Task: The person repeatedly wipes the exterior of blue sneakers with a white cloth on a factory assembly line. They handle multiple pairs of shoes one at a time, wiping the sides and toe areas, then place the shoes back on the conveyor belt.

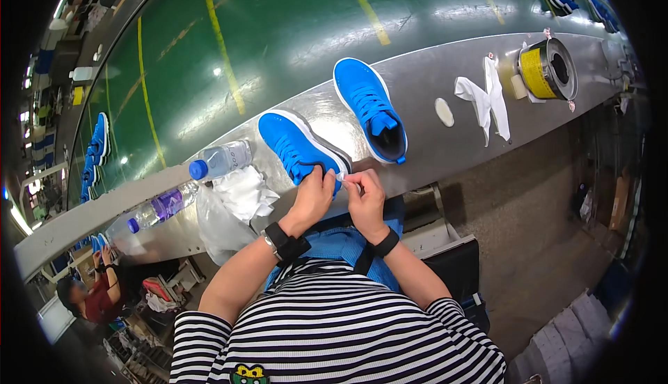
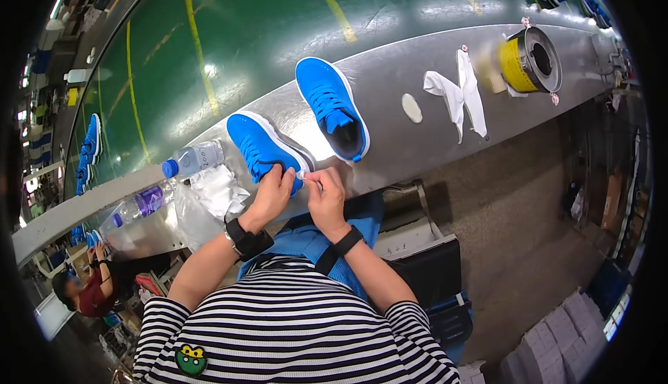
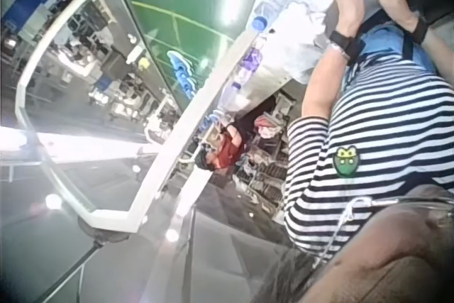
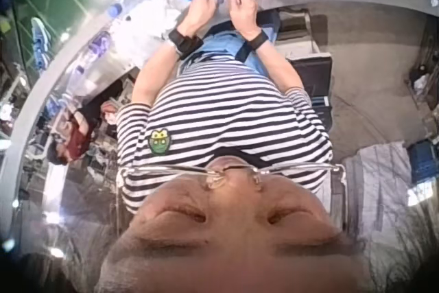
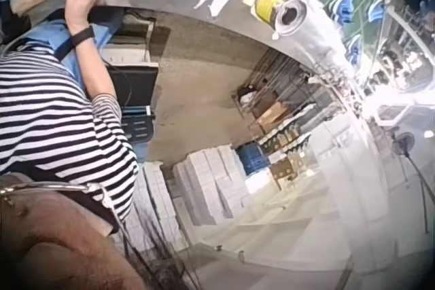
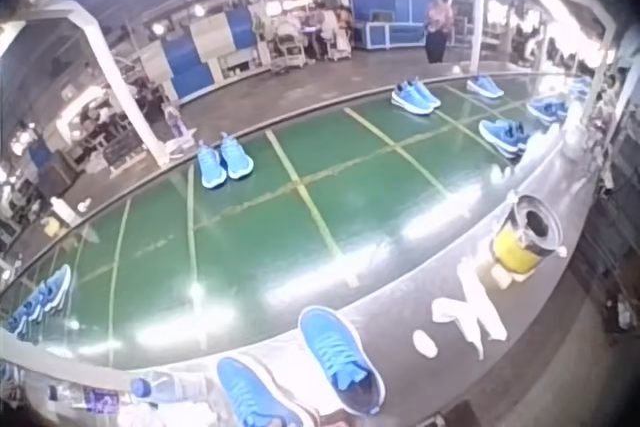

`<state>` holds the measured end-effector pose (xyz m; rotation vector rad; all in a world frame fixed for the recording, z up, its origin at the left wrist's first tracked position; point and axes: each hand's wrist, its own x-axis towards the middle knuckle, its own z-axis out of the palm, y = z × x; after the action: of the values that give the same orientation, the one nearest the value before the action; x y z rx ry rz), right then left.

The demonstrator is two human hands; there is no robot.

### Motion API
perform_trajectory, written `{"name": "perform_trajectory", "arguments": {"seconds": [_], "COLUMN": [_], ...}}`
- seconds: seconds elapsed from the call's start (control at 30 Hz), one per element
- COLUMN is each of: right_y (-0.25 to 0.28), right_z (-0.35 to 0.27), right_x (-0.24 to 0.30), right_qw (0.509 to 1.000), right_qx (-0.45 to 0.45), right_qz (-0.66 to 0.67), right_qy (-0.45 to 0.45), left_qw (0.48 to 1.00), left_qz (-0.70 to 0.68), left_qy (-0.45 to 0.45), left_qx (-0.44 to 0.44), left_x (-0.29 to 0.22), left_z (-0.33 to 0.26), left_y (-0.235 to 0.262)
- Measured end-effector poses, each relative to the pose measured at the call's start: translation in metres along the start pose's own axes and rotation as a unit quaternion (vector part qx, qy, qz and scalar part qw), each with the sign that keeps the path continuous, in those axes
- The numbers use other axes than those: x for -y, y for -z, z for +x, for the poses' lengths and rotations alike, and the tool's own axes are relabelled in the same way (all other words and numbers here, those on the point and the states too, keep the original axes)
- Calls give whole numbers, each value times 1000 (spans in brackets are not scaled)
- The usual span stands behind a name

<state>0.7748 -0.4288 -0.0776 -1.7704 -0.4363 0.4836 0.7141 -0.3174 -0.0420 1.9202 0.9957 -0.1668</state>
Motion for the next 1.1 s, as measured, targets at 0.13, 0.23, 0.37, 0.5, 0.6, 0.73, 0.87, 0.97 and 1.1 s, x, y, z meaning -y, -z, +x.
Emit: {"name": "perform_trajectory", "arguments": {"seconds": [0.13, 0.23, 0.37, 0.5, 0.6, 0.73, 0.87, 0.97, 1.1], "right_y": [-4, -5, -1, -5, -5, 9, 25, 33, 8], "right_z": [30, 17, -2, 31, 24, -32, -50, -27, 0], "right_x": [0, -4, -6, -1, -1, -13, -12, -3, -6], "right_qw": [1000, 1000, 1000, 1000, 999, 998, 995, 990, 986], "right_qx": [7, -11, -28, -5, -19, 46, 34, -7, -58], "right_qz": [-4, 4, 1, -7, -15, -33, 25, 82, 151], "right_qy": [19, 2, 4, 20, 31, 31, -85, -111, -50], "left_qw": [1000, 999, 999, 1000, 1000, 999, 1000, 999, 999], "left_qz": [19, 24, 17, 29, 22, 32, 21, 33, 43], "left_qy": [0, 19, 22, 1, 14, -13, -6, -25, -24], "left_qx": [10, 16, 23, 10, 16, 4, 13, 7, 15], "left_x": [-7, -5, -8, -5, -4, -7, -8, -4, -6], "left_z": [6, 5, 4, 5, 4, 4, 2, 4, 5], "left_y": [2, 1, 2, 0, 1, 3, 5, 3, 4]}}
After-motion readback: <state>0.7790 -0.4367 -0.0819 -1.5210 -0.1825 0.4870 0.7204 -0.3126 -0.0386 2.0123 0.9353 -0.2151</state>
